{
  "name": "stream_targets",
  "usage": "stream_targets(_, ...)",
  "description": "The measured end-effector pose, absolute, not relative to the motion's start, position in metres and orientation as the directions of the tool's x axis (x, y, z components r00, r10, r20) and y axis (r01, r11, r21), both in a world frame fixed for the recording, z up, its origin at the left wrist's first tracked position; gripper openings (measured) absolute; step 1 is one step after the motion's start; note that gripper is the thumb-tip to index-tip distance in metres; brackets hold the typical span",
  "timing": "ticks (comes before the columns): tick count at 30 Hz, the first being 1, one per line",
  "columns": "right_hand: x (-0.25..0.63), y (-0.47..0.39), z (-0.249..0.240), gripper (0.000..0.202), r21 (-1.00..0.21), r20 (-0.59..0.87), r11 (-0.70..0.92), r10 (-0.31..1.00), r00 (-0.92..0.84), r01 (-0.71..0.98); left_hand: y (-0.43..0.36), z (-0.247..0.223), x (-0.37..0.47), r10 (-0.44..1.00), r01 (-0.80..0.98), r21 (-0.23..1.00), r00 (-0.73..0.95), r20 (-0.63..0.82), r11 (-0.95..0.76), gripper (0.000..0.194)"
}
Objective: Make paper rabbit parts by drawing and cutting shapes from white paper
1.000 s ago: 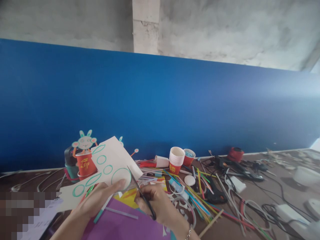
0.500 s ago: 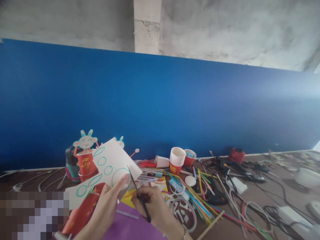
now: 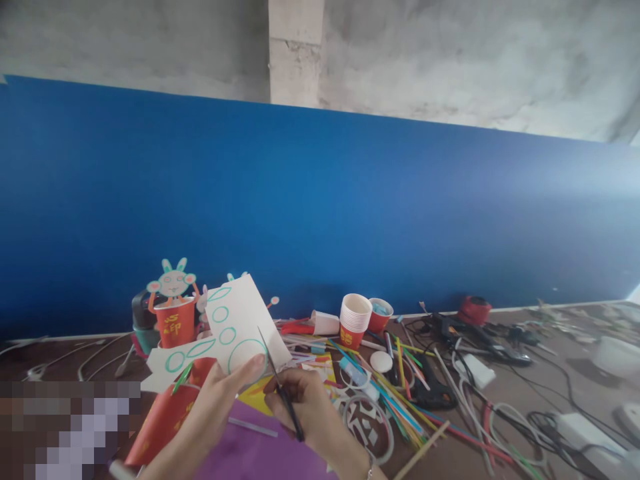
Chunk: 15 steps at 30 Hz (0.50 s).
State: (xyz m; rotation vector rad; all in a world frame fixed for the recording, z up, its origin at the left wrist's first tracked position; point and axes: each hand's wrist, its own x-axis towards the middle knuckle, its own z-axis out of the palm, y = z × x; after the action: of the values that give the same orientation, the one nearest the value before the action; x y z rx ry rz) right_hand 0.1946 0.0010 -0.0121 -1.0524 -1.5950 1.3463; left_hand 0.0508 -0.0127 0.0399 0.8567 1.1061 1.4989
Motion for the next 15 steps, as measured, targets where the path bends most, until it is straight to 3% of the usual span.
stream_targets(6,0.192,0.001,-0.006,0.007,-0.976,0.174,0.205,0.932,-0.318,0.068,-0.008,0.032,0.047,0.986,-0.307,0.952,-0.163,-0.036,-0.016,0.056)
stream_targets(15,0.194,-0.001,0.001,0.007,-0.978,0.148,0.187,0.929,-0.338,0.086,-0.017,0.051,0.045,0.988,-0.276,0.96,-0.13,-0.086,0.048,0.044)
